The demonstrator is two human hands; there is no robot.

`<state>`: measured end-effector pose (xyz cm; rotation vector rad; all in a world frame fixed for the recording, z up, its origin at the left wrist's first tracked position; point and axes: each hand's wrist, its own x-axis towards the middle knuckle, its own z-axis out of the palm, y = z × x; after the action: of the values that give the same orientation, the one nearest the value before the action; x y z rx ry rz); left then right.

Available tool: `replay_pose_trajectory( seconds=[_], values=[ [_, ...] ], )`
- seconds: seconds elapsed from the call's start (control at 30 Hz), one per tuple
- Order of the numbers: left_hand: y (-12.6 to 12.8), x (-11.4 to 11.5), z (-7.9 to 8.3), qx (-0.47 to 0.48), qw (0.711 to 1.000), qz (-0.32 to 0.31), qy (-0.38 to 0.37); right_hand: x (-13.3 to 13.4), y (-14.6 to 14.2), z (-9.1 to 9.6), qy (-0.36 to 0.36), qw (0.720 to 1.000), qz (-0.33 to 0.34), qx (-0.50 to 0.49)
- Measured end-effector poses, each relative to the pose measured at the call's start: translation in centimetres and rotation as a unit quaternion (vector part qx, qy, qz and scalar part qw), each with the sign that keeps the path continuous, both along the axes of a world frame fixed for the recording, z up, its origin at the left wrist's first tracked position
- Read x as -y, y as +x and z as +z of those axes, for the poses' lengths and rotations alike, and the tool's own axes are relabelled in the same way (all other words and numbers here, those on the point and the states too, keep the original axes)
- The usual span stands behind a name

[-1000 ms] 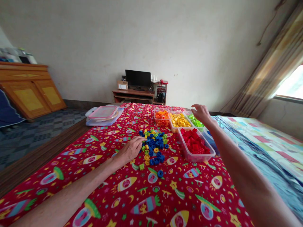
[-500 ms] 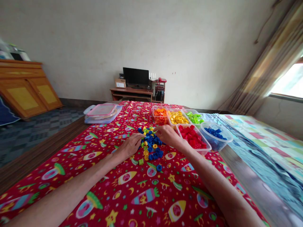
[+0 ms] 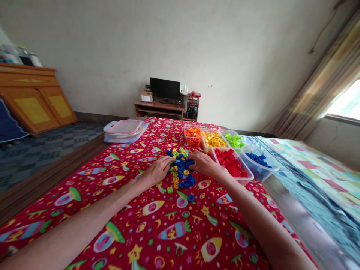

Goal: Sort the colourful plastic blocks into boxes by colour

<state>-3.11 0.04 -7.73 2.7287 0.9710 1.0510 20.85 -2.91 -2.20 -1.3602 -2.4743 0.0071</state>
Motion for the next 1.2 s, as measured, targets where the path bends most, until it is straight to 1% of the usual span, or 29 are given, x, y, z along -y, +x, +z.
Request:
replay_pose_trajectory(
  seconds=[0.07,0.17,0.27,0.37,0.57,0.7,0.77,0.87,0.97,1.07,1.13,1.2],
  values=[
    [0.1,0.1,0.2,-0.002,1.000,0.005,-0.001,0.2,-0.2,-0.8,0.012,1.000,0.013,0.005],
    [0.1,0.3,0.4,-0.005,1.000,0.008,-0.001,0.3,-0.5,-1.6,0.039,0.998,0.050,-0.003],
    [0.1,0.4,0.4,-0.005,1.000,0.008,-0.001,0.0,-0.5,-1.6,0.050,0.997,0.063,-0.019],
    [0.0,0.3,0.3,0.003,1.000,0.005,0.000,-0.4,-0.2,-0.4,0.039,0.998,0.039,-0.042],
    [0.0,0.1,-0.1,0.007,1.000,0.007,-0.008,0.2,1.5,3.5,0.051,0.993,-0.050,-0.095],
    [0.1,-0.2,-0.3,0.007,1.000,0.005,0.000,0.6,4.5,5.5,0.108,0.978,-0.124,-0.131],
    [0.1,-0.2,-0.2,0.005,1.000,0.003,-0.001,0.6,6.7,6.2,0.143,0.965,-0.165,-0.145],
    [0.2,0.0,0.0,0.002,1.000,0.004,-0.006,0.7,10.5,7.0,0.177,0.942,-0.250,-0.140],
    [0.2,0.2,0.2,-0.009,1.000,0.009,-0.005,1.0,14.1,7.3,0.176,0.920,-0.328,-0.125],
    [0.2,0.2,0.3,-0.012,1.000,0.012,0.002,1.4,17.0,7.2,0.158,0.900,-0.388,-0.121],
    [0.2,0.2,0.3,-0.013,1.000,0.012,0.001,1.7,18.3,7.0,0.148,0.888,-0.420,-0.115],
    [0.2,0.2,0.3,-0.015,1.000,0.008,-0.002,1.9,18.9,6.9,0.157,0.879,-0.437,-0.107]
  ],
)
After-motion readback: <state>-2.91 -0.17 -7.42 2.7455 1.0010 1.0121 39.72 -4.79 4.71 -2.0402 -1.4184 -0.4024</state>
